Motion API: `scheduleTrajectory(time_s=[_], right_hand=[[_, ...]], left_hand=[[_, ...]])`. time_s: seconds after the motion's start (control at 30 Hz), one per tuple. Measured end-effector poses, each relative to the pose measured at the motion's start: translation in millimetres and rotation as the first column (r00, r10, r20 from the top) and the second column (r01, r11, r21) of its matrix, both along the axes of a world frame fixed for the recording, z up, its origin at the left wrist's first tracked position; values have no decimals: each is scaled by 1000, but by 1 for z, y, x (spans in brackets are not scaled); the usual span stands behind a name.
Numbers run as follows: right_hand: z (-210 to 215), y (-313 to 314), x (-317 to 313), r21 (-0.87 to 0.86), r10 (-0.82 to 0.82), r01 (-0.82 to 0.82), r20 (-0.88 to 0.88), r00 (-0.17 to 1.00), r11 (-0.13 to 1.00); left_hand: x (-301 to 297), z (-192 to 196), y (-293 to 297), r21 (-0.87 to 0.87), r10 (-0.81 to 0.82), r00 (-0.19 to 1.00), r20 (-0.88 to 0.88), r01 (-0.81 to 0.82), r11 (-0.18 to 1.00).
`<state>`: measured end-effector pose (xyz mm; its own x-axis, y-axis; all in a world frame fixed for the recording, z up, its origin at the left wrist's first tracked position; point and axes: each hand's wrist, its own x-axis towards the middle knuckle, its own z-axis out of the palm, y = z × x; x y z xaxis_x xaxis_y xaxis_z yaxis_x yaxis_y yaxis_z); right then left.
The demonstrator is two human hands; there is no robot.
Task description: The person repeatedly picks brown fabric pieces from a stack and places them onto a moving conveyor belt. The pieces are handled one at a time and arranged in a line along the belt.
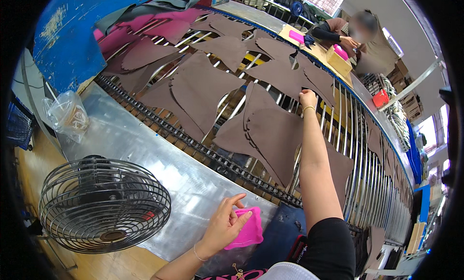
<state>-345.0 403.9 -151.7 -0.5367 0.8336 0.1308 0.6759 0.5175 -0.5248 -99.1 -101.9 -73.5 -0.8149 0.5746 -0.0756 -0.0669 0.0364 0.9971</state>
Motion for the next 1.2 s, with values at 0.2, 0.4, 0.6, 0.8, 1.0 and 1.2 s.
scheduleTrajectory(time_s=[0.2,0.4,0.6,0.8,1.0,1.2], right_hand=[[69,-43,76,125,226,-263,251,941,957],[166,-73,286,202,379,-455,323,867,867],[169,-45,589,414,-389,252,289,875,875],[129,-43,822,330,-873,808,206,443,488],[121,-36,868,183,-849,846,296,438,501],[123,-46,845,462,-891,784,29,453,414]], left_hand=[[-1,-5,4,-45,68,994,-88,-73,996],[4,-11,9,88,189,979,-79,-182,979],[5,-16,12,82,265,935,-235,-253,964],[5,-19,16,33,242,918,-314,-244,969],[23,5,29,29,210,877,-432,-220,975],[52,29,49,47,205,875,-440,-205,978]])
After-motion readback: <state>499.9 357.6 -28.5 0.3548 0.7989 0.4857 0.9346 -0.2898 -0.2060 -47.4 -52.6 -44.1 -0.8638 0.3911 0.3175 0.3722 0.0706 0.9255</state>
